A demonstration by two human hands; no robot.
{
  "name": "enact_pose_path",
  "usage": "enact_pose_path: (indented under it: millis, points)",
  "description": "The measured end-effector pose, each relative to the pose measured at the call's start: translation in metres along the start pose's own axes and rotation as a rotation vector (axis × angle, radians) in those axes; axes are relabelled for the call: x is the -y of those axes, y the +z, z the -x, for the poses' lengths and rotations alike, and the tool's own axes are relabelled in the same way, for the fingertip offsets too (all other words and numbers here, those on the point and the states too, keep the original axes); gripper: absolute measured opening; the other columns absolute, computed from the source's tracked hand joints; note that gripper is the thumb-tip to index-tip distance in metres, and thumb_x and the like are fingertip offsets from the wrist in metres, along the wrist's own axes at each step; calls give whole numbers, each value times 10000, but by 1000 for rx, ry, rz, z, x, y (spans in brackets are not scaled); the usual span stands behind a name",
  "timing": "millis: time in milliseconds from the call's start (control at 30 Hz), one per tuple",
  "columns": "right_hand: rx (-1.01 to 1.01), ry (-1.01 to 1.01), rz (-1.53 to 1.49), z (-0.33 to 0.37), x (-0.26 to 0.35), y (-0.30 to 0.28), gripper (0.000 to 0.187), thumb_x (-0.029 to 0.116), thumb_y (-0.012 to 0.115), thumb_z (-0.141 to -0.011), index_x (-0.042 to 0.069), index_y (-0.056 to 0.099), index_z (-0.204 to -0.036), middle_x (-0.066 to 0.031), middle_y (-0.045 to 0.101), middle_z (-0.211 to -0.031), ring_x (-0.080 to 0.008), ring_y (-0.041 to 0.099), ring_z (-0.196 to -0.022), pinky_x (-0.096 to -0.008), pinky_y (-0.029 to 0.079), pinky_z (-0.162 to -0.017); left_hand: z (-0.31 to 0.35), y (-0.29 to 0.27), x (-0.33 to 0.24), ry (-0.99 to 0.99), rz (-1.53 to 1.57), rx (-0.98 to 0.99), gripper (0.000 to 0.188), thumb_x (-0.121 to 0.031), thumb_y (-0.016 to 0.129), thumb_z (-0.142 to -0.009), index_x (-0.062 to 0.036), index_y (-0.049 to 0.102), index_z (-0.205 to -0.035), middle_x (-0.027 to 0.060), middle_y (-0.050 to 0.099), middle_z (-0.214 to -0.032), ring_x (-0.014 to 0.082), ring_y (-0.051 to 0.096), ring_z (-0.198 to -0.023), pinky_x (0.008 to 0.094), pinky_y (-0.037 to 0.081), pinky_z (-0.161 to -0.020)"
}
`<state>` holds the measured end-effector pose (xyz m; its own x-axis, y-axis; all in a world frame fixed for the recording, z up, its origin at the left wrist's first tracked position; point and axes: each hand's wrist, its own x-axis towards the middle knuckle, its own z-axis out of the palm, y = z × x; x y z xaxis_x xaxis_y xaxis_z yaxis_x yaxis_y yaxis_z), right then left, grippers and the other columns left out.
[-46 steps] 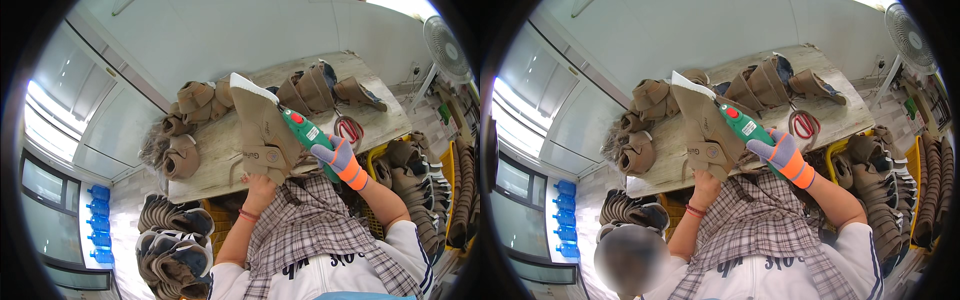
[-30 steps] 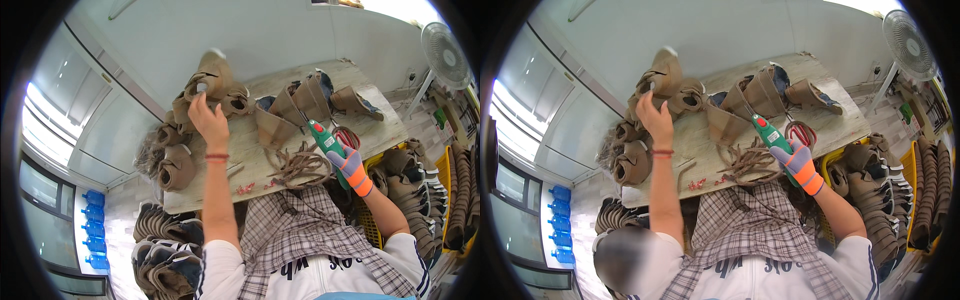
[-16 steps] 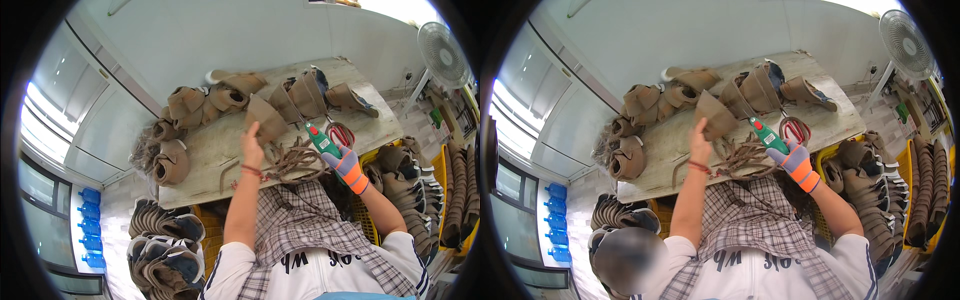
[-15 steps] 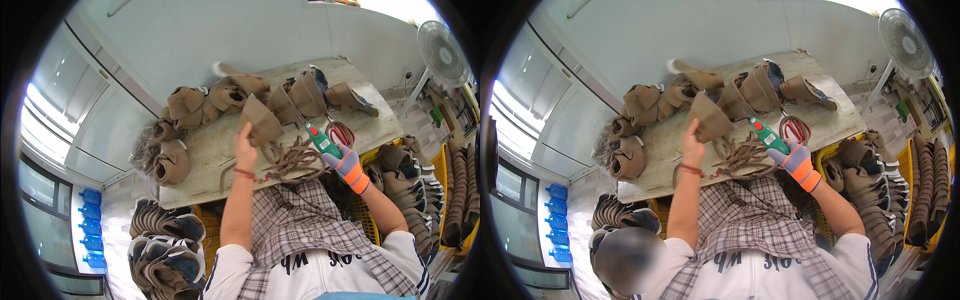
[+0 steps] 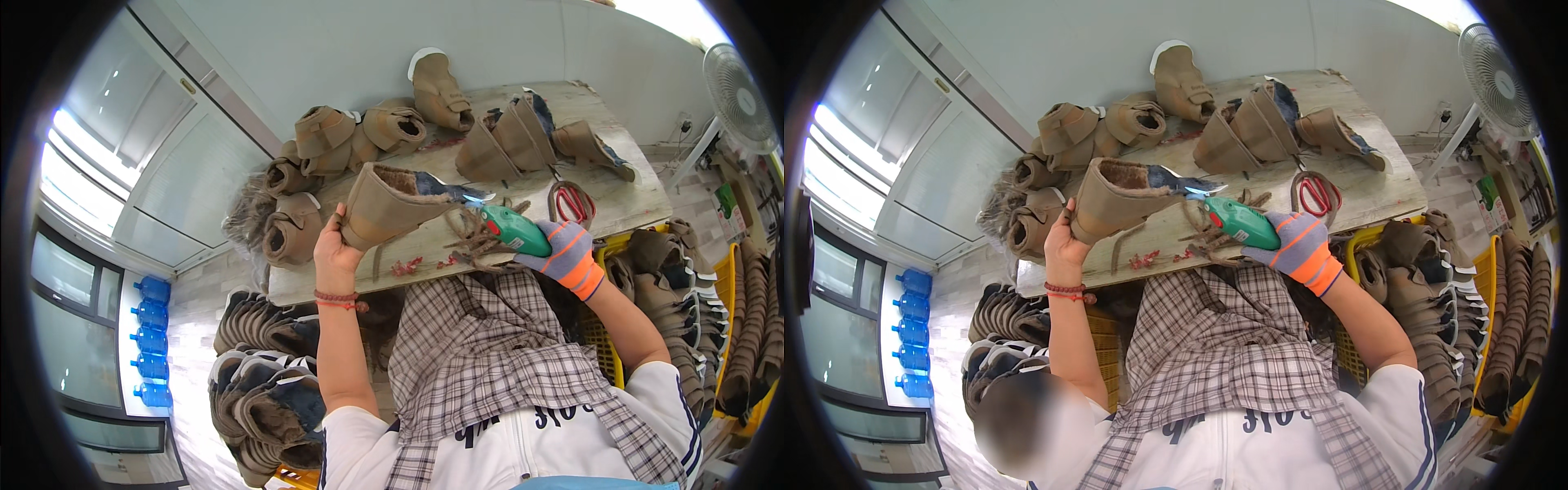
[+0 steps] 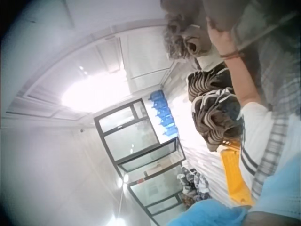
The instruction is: The person uses a handheld electric trimmer to shave and smooth the exterior surface of several beige boots. They hold each boot with one hand and run the trimmer along the sides and top, then place the finished boot on a nearby table.
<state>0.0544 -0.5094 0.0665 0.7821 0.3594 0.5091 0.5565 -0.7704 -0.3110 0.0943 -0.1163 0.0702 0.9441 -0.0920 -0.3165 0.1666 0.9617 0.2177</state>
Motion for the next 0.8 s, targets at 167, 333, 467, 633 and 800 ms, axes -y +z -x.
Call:
enact_pose_path:
  millis: [167, 333, 467, 633, 800]
  points:
    - [-9, 15, -5, 11, -7, 0, 464, 390, 825, -568, 72, 653, -858, -120, 599, -676, -296, 589, -620, -369, 471, -563, -2, -7, 7, 26, -30, -65, 251, -159, 452, -957, 4, 553, -1118, 167, 557, -1225, 333, 524, -1124, 525, 391, -986]
    - [-29, -4, -48, 15, -5, -2, 464, 399, 826, -569, 72, 652, -847, -114, 598, -672, -297, 588, -616, -367, 470, -558, -21, -32, 8, 19, 16, -87, 218, -154, 416, -966, -22, 583, -1014, 160, 574, -1188, 337, 534, -1100, 540, 392, -978]
    - [-50, -34, -55, 11, -3, -5, 510, 501, 789, -592, 70, 655, -830, -119, 614, -635, -300, 596, -569, -362, 485, -531, -24, -31, 20, 2, -5, -121, 237, -150, 390, -970, -30, 594, -950, 159, 579, -1172, 345, 533, -1094, 553, 384, -979]
    - [-51, -57, -77, 8, 3, -12, 506, 489, 786, -604, 70, 656, -857, -116, 616, -634, -302, 598, -575, -367, 484, -533, -8, -4, 45, 39, -49, -152, 238, -153, 383, -972, -39, 587, -930, 162, 566, -1187, 347, 513, -1117, 567, 365, -989]
    - [-47, -60, -116, 3, 11, -13, 516, 482, 790, -602, 67, 649, -875, -119, 613, -632, -308, 595, -576, -371, 479, -530, 8, 9, 63, 74, -102, -12, 200, -156, 396, -971, -52, 565, -999, 151, 539, -1232, 333, 491, -1149, 558, 354, -1006]
